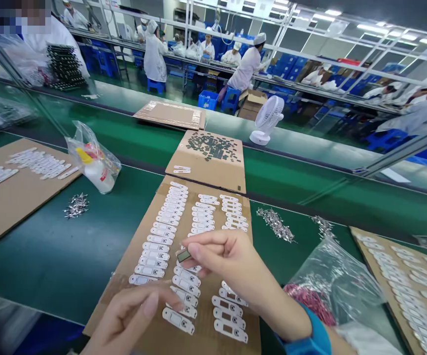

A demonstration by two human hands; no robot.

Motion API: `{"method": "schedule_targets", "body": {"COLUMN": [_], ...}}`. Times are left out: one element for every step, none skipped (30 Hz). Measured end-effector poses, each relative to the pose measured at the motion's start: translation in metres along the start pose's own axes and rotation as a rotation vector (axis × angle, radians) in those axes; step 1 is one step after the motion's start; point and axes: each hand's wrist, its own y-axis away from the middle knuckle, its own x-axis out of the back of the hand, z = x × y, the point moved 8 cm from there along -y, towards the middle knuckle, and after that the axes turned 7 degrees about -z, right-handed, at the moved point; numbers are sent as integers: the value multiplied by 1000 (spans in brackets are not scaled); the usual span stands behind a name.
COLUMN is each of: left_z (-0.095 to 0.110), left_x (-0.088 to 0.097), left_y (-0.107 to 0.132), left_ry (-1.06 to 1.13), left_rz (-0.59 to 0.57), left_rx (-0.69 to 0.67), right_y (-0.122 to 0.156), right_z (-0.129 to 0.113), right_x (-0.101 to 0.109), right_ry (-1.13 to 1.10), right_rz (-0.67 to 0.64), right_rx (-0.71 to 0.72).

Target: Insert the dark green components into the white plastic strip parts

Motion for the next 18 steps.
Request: {"method": "schedule_targets", "body": {"left_z": [0, 1, 2, 2, 3, 4, 4, 4, 3, 0, -5, -11, -16, -21, -24, -26, -27, -28], "left_x": [0, 0, -1, -2, -5, -7, -8, -11, -14, -17, -20, -22, -26, -29, -33, -36, -39, -41], "left_y": [-3, -6, -10, -13, -17, -19, -20, -19, -17, -13, -8, -2, 3, 8, 13, 16, 18, 19], "left_ry": [36, 75, 131, 207, 292, 373, 435, 480, 507, 536, 572, 609, 638, 661, 682, 708, 735, 762], "left_rz": [-4, -7, -17, -34, -57, -74, -88, -110, -137, -157, -163, -168, -183, -202, -229, -256, -282, -293], "left_rx": [18, 29, 39, 50, 65, 81, 99, 116, 136, 163, 191, 216, 236, 246, 248, 247, 250, 259], "right_y": [4, 8, 12, 17, 23, 31, 40, 49, 58, 66, 73, 79, 83, 86, 87, 89, 90, 91], "right_z": [-3, -8, -14, -23, -32, -41, -47, -49, -46, -39, -30, -21, -11, -2, 5, 8, 8, 5], "right_x": [-3, -6, -8, -10, -13, -20, -28, -38, -47, -55, -60, -62, -64, -66, -68, -70, -71, -71], "right_ry": [41, 103, 189, 299, 426, 559, 682, 787, 869, 931, 979, 1016, 1049, 1077, 1098, 1109, 1112, 1106], "right_rz": [5, 15, 42, 84, 130, 168, 185, 182, 173, 164, 171, 191, 199, 187, 154, 122, 102, 89], "right_rx": [14, 38, 86, 158, 252, 360, 466, 563, 639, 698, 738, 758, 769, 775, 779, 788, 797, 814]}}
